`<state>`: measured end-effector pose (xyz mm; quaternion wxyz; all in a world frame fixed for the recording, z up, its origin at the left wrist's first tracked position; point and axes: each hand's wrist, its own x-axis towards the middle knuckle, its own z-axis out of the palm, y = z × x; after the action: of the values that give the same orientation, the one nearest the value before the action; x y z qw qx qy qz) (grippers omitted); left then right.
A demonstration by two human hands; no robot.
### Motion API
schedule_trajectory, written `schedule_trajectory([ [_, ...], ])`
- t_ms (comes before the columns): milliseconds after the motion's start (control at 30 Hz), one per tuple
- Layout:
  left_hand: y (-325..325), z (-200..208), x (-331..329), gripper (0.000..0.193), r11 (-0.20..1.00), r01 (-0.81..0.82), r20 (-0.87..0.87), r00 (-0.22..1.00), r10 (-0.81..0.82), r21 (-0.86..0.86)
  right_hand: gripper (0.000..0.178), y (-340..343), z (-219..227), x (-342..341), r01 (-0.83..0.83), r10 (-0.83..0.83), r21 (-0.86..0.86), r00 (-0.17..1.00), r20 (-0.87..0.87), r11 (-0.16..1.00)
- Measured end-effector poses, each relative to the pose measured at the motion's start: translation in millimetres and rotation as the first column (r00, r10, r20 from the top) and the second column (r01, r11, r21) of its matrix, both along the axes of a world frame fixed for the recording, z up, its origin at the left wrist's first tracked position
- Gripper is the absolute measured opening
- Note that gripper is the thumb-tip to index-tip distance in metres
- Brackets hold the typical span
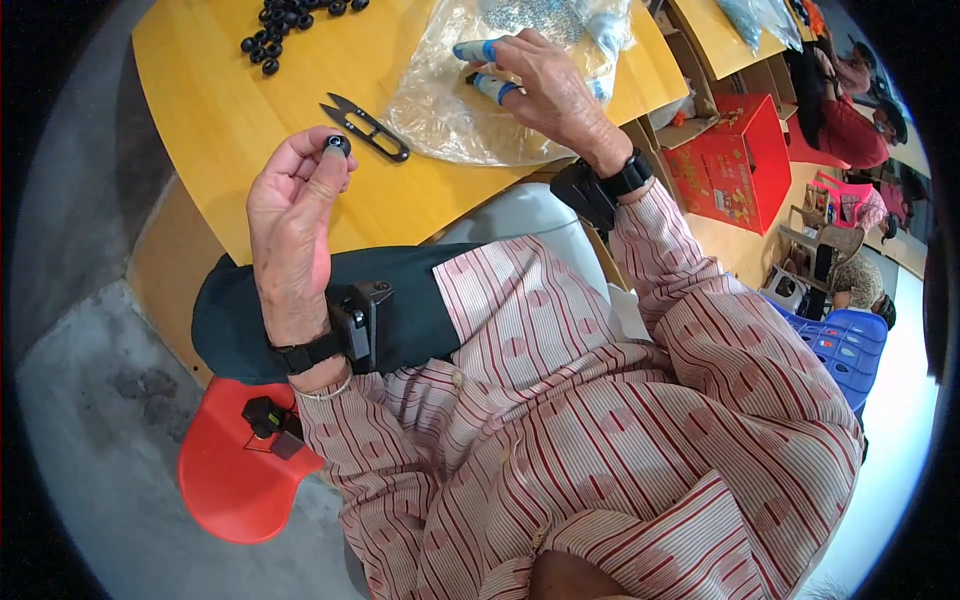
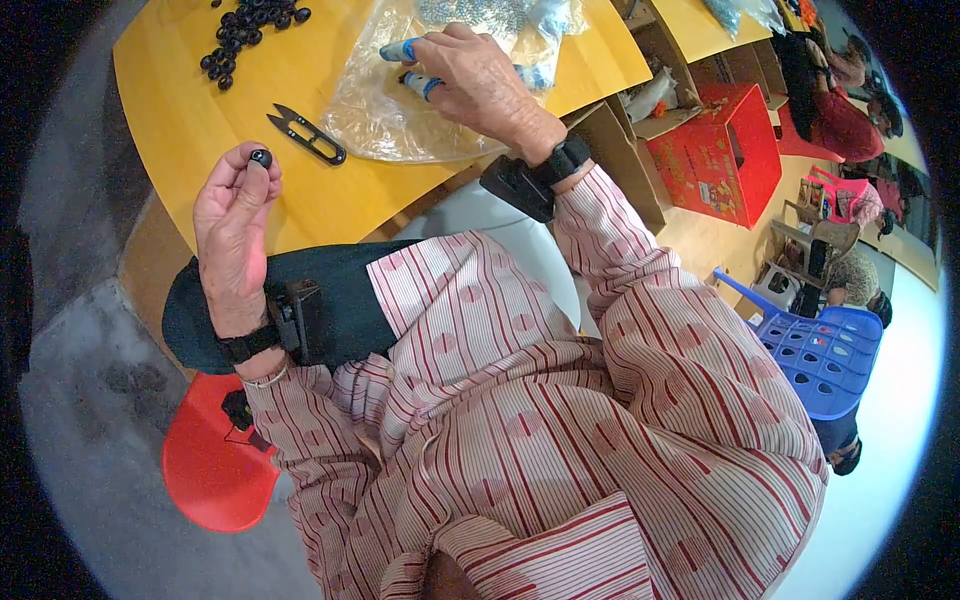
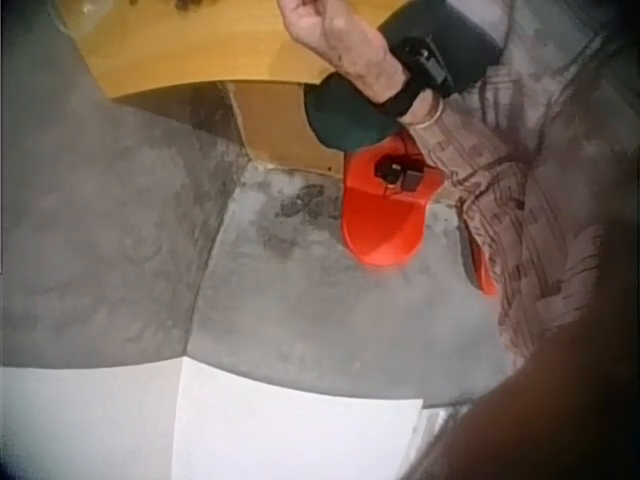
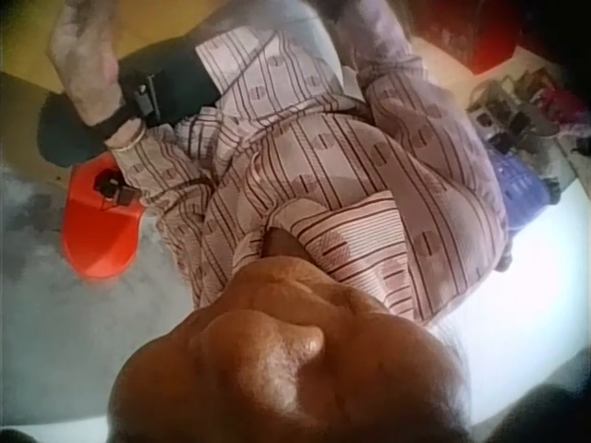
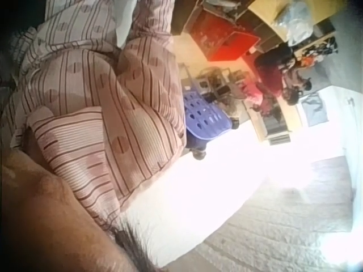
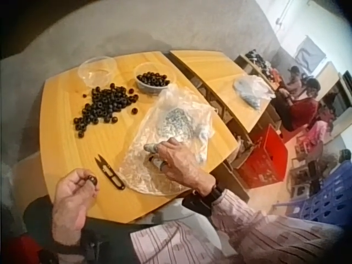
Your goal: The person assembles plastic cord locks by picking up components from the table and pressing the pieces together by hand.
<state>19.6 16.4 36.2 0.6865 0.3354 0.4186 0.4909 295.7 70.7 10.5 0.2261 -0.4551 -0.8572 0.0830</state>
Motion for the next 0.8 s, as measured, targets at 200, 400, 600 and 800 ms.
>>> schedule_trajectory([
  [200,2.3,1.5,0.8,0.025,1.0,-0.001,-0.027,1.0,0.001,0.007,0.03,2.0,-0.9,-5.9,-0.002,0.002,-0.004,0.996,0.086,1.0],
  [400,1.8,6.0,-0.7,0.025,0.996,-0.077,-0.07,0.994,0.08,0.054,0.043,-9.5,37.5,-30.4,-0.011,0.002,-0.05,0.984,-0.179,0.999],
  [600,4.3,-0.1,5.4,0.021,0.988,-0.076,-0.058,0.995,0.085,0.131,0.064,1.6,58.7,-86.8,-0.399,0.468,0.339,0.871,-0.15,0.852],
  [800,1.1,-1.4,2.8,0.021,0.975,-0.143,-0.118,0.979,0.164,0.169,0.07,-10.1,83.9,-109.3,-0.405,0.407,0.09,0.913,-0.015,0.91],
])
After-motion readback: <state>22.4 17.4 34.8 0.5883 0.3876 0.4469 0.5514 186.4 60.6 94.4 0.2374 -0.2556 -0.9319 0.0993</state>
